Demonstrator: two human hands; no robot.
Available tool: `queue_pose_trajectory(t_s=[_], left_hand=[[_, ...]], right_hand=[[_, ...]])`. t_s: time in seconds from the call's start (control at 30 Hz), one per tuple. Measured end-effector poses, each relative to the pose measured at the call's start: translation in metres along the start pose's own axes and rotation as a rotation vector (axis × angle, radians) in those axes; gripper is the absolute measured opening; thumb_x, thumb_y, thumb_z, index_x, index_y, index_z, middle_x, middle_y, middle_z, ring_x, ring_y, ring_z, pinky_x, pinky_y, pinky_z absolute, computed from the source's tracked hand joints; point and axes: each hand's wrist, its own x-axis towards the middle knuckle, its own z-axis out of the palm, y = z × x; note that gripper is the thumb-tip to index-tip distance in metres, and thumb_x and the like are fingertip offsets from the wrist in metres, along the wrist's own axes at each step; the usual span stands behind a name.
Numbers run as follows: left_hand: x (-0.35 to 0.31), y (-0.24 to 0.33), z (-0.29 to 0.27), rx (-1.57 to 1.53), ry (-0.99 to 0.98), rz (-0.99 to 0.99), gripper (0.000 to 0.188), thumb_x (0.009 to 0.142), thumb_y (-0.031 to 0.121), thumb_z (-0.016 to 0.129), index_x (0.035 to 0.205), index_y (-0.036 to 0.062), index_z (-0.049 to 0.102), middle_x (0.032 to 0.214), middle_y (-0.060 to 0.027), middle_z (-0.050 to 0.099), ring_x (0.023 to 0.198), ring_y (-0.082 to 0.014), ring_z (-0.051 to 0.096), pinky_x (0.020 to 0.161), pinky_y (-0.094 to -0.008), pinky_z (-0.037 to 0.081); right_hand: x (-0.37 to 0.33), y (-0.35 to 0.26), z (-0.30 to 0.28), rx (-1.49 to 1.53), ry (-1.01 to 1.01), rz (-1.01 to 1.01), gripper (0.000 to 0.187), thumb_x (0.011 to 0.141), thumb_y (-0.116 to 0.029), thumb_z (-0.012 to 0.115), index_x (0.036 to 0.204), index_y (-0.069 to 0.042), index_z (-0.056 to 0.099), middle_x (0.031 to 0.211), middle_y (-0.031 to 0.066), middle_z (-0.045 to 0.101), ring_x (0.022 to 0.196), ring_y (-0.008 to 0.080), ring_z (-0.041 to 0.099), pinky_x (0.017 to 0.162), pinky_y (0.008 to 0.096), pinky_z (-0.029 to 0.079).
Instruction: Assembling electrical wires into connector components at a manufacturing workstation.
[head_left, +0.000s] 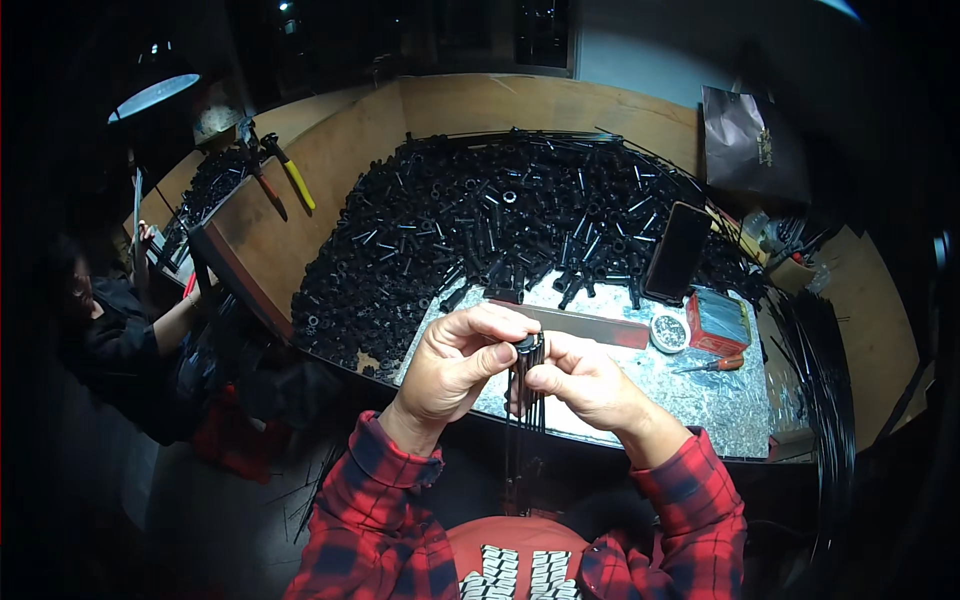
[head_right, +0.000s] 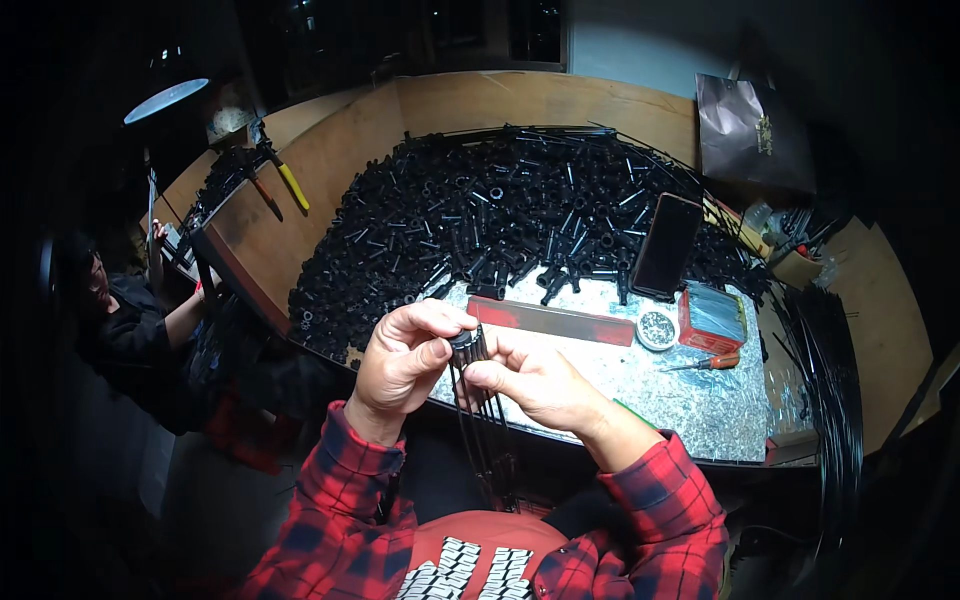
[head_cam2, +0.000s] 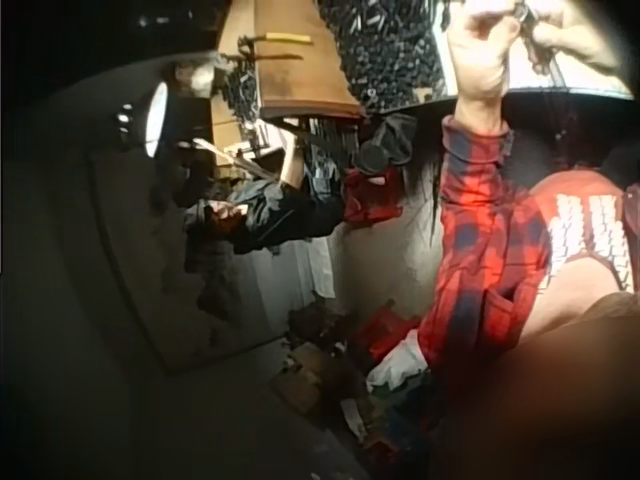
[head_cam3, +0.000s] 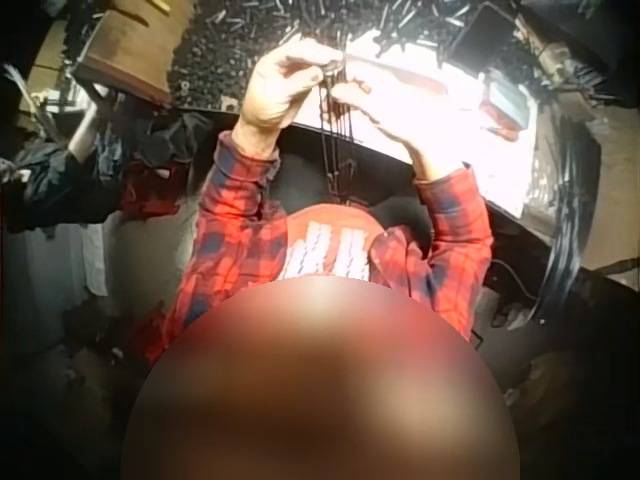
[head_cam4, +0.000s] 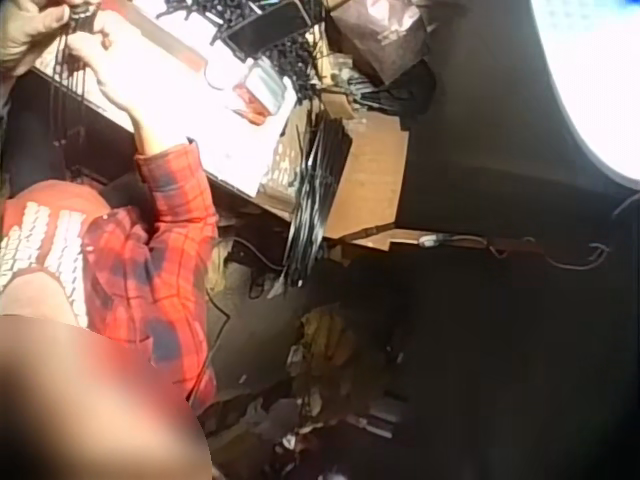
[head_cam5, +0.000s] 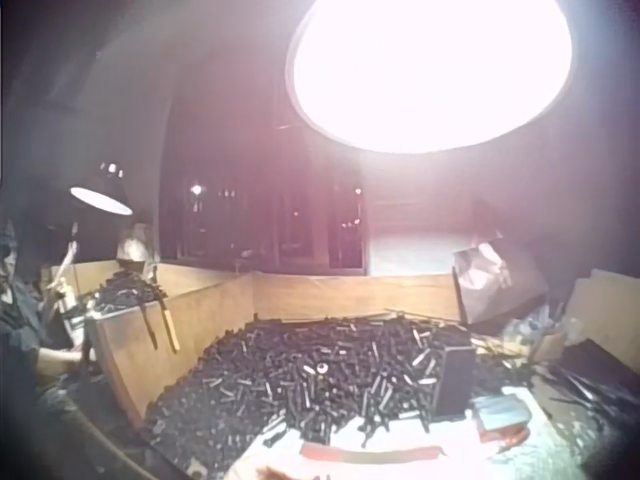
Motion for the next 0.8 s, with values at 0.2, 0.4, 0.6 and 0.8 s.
queue_pose_trajectory(t_s=[0.2, 0.4, 0.6, 0.8], left_hand=[[-0.003, -0.002, 0.000, -0.052, -0.031, 0.030, 0.014, 0.081, 0.005, 0.068, 0.095, 0.0036, 0.064, 0.104, -0.0125, 0.062, 0.098, -0.0202, 0.059, 0.090, -0.0344, 0.047], [-0.004, 0.003, 0.007, -0.076, -0.033, -0.019, 0.017, 0.082, 0.009, 0.068, 0.098, 0.0040, 0.064, 0.111, -0.0138, 0.059, 0.106, -0.0215, 0.056, 0.092, -0.0351, 0.045], [0.003, 0.000, 0.004, -0.065, -0.093, 0.008, 0.025, 0.082, 0.013, 0.069, 0.103, 0.0007, 0.064, 0.121, -0.0180, 0.054, 0.116, -0.0251, 0.051, 0.095, -0.0362, 0.044], [0.003, 0.002, -0.007, -0.091, -0.238, -0.050, 0.027, 0.080, 0.012, 0.070, 0.101, -0.0031, 0.065, 0.120, -0.0196, 0.055, 0.105, -0.0253, 0.058, 0.090, -0.0352, 0.049]], right_hand=[[0.000, -0.001, -0.001, 0.000, -0.045, 0.029, 0.027, 0.090, -0.024, 0.060, 0.103, -0.001, 0.056, 0.087, 0.0090, 0.063, 0.084, 0.0192, 0.063, 0.079, 0.0339, 0.050], [0.001, 0.006, -0.002, 0.088, -0.079, 0.029, 0.031, 0.088, -0.026, 0.063, 0.105, -0.001, 0.056, 0.094, 0.0074, 0.063, 0.085, 0.0168, 0.062, 0.078, 0.0331, 0.050], [0.005, -0.003, 0.001, 0.084, -0.051, 0.153, 0.013, 0.088, -0.015, 0.060, 0.090, -0.002, 0.058, 0.084, 0.0045, 0.062, 0.078, 0.0134, 0.060, 0.073, 0.0275, 0.049], [0.003, 0.011, 0.001, 0.164, -0.150, 0.166, 0.011, 0.086, -0.013, 0.062, 0.091, -0.003, 0.059, 0.085, 0.0031, 0.062, 0.078, 0.0128, 0.060, 0.072, 0.0263, 0.048]])
